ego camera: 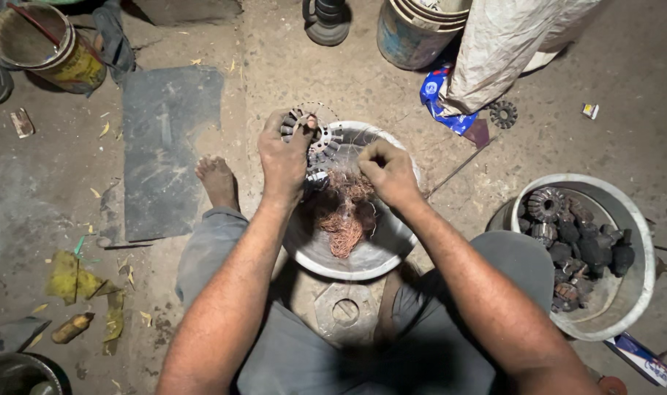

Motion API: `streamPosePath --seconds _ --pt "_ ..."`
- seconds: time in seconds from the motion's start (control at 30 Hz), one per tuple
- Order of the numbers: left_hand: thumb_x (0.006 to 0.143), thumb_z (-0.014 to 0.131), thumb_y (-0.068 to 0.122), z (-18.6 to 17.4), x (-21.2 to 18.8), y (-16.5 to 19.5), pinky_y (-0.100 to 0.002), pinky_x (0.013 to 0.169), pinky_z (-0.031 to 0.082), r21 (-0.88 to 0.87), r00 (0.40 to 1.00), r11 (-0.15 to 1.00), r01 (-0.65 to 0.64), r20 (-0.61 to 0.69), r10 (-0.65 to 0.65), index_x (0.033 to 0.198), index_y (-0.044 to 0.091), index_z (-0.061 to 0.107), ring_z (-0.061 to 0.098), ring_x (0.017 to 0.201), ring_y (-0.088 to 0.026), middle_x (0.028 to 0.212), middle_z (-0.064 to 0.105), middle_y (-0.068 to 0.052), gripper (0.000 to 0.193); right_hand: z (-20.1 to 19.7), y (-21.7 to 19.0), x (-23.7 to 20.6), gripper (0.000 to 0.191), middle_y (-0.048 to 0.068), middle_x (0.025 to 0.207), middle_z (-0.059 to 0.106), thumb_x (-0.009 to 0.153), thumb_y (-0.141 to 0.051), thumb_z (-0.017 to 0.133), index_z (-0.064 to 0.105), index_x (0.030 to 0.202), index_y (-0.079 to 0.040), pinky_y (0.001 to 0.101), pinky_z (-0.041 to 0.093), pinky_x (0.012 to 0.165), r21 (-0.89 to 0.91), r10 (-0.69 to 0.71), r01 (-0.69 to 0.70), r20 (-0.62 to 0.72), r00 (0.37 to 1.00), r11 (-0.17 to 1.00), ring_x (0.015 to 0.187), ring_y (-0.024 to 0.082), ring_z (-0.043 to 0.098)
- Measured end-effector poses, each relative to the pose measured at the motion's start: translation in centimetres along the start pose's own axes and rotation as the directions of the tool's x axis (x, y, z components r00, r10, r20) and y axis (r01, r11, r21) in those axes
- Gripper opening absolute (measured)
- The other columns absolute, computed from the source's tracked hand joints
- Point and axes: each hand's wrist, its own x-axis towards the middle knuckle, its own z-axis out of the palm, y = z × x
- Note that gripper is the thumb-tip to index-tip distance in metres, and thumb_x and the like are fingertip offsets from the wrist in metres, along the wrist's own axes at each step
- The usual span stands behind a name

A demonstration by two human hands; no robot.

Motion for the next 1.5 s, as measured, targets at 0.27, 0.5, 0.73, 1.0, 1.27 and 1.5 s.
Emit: streamPosePath --seconds 0.27,0.5,0.73,1.0,1.27,1.5 --pt "0.095 0.069 -0.002 0.3 -0.8 -0.3 -0.024 0.069 0.054 0.041 0.998 0.998 0.053 0.041 -0.055 0.106 0.0 0.067 0.065 0.08 -0.009 0.093 0.063 -0.002 0.011 0.0 -4.6 -0.9 0.02 0.004 0.093 0.074 0.089 -0.008 0.072 0.069 0.109 -0.003 0.0318 0.059 0.081 -0.043 -0.115 0.114 -0.022 0.993 0.993 0.087 0.014 0.07" --pt "0.09 0.068 -0.004 0.5 -0.6 -0.5 -0.025 0.07 0.056 -0.022 0.996 0.997 0.079 -0.045 -0.08 0.106 0.0 0.066 0.066 0.08 -0.01 0.093 0.067 -0.003 0.016 0.0 -4.6 -1.4 0.009 0.008 0.091 0.073 0.087 -0.004 0.074 0.074 0.096 -0.003 0.0377 0.055 0.084 -0.297 -0.401 0.393 0.036 0.915 0.87 0.089 0.021 0.07" --pt "0.095 0.072 -0.001 -0.2 0.5 0.3 -0.023 0.069 0.052 0.182 0.998 0.982 -0.045 -0.036 0.053 0.104 0.002 0.068 0.061 0.078 -0.008 0.088 0.066 0.0 0.01 -0.6 -3.4 -0.6 0.009 0.006 0.091 0.073 0.095 -0.01 0.066 0.072 0.1 -0.006 0.0323 0.058 0.076 -0.131 -0.082 0.065 -0.132 0.988 0.989 0.083 0.015 0.071" --pt "0.096 0.072 -0.001 0.1 -0.3 0.5 -0.025 0.071 0.052 0.019 0.999 0.999 0.027 -0.017 -0.026 0.104 0.002 0.068 0.062 0.08 -0.009 0.091 0.064 -0.001 0.009 0.2 -3.4 -0.7 0.021 0.014 0.105 0.072 0.089 -0.007 0.069 0.073 0.109 -0.004 0.034 0.058 0.086 -0.236 -0.263 0.256 0.002 0.965 0.937 0.098 0.02 0.069" --pt "0.09 0.065 -0.005 -0.2 -0.1 -0.3 -0.026 0.077 0.054 0.373 0.978 0.908 -0.192 -0.006 0.209 0.106 -0.001 0.068 0.065 0.085 -0.011 0.091 0.071 -0.002 0.016 0.8 -4.0 -1.3 0.007 0.008 0.088 0.074 0.091 -0.013 0.072 0.072 0.089 -0.006 0.0345 0.056 0.082 -0.262 -0.368 0.345 -0.043 0.929 0.901 0.086 0.017 0.07" --pt "0.097 0.071 0.0 0.1 -0.3 0.3 -0.024 0.07 0.053 -0.025 1.0 1.0 0.013 0.008 -0.013 0.104 0.001 0.068 0.063 0.078 -0.008 0.088 0.068 -0.001 0.008 0.1 -2.1 -0.4 0.015 0.004 0.08 0.071 0.091 -0.016 0.071 0.068 0.08 -0.007 0.0336 0.057 0.075 -0.231 0.004 -0.003 0.007 1.0 0.973 0.078 0.015 0.066"
